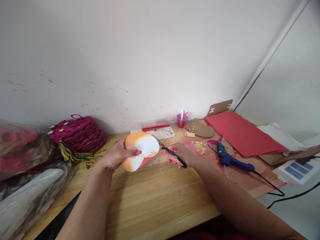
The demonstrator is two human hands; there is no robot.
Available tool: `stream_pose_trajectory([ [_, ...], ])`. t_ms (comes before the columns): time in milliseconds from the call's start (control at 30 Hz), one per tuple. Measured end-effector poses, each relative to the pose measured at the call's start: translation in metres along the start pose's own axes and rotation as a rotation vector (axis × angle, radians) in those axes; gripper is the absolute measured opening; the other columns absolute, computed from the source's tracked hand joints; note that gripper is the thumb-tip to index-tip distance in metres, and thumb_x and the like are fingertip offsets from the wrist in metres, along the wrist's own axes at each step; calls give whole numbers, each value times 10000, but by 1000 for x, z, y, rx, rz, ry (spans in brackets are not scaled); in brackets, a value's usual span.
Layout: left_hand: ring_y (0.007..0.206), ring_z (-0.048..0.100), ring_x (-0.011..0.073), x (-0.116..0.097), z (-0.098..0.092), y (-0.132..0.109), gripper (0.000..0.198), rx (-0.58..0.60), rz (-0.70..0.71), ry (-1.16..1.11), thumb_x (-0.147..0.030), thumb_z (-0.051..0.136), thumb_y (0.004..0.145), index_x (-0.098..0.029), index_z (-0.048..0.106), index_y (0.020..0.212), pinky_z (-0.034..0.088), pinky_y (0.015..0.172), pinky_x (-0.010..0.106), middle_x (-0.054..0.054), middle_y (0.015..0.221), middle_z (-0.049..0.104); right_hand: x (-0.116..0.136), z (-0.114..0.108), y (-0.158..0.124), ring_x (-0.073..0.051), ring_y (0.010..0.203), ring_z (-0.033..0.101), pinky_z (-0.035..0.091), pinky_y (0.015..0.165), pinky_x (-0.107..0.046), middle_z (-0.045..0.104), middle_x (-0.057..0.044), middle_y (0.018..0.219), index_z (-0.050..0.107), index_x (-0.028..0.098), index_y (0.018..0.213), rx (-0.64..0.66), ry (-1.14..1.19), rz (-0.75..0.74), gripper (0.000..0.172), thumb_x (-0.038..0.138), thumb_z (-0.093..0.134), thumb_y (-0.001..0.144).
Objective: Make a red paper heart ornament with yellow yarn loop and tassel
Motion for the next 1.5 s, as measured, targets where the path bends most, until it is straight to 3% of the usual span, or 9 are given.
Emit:
stream_pose_trajectory([
  [267,836,713,223,1,0,2,618,-1,4,-5,-274,920,599,-174,643,1142,557,771,313,77,993,758,-4,3,3,-74,332,421,301,326,-214,467,67,475,548,192,661,-10,80,3,541,695,692,797],
  [467,803,713,210,-1,5,2,618,-39,23,-42,-264,934,590,-167,667,1139,585,726,295,75,988,763,6,1,2,-57,337,428,299,353,-215,469,56,511,502,188,629,-182,177,-11,623,774,593,821],
  [600,689,699,180,-5,5,4,686,-195,35,-125,-214,974,520,-165,665,1131,613,653,292,56,923,763,12,2,0,-59,341,437,297,363,-220,456,55,518,549,174,650,-132,187,17,642,799,586,792],
  [700,701,708,175,-7,4,6,722,-333,83,-239,-171,989,476,-169,660,1119,628,649,288,43,918,764,13,6,-1,-63,369,457,323,390,-217,471,46,539,587,164,689,-52,143,3,628,783,587,795],
  [800,720,716,171,-5,4,8,692,-393,113,-318,-164,991,469,-147,685,1089,632,660,276,54,923,766,12,10,0,-62,369,448,308,395,-219,474,45,544,576,168,690,-5,118,-37,634,792,566,799],
  [1000,713,726,165,-5,6,10,715,-395,134,-362,-129,977,491,-150,690,1145,629,656,254,63,934,768,1,9,6,-81,403,493,329,425,-231,488,44,562,591,163,724,48,77,-84,614,772,615,790],
  [1133,683,726,164,-7,7,10,775,-422,143,-382,-102,960,502,-178,671,1217,622,623,250,50,914,767,7,8,3,-82,423,482,343,435,-236,502,36,589,579,171,731,52,41,-73,626,793,585,800],
  [1300,708,734,168,-11,8,7,757,-386,165,-393,-100,937,536,-181,675,1241,625,646,257,57,945,774,25,6,-18,-79,474,487,371,459,-236,536,13,660,580,170,735,49,-12,-17,618,785,615,788],
  [1500,646,714,169,-11,11,5,808,-262,78,-337,-97,923,547,-190,637,1297,613,570,265,58,925,765,16,-10,-45,-99,509,494,377,473,-243,532,20,647,610,177,763,166,-178,112,555,728,672,785],
])
Point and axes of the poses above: each hand's wrist, its own y-axis towards the middle knuckle, its own z-axis out of the palm, x = y × z, the point moved 1 cm from there along y, towards the middle knuckle
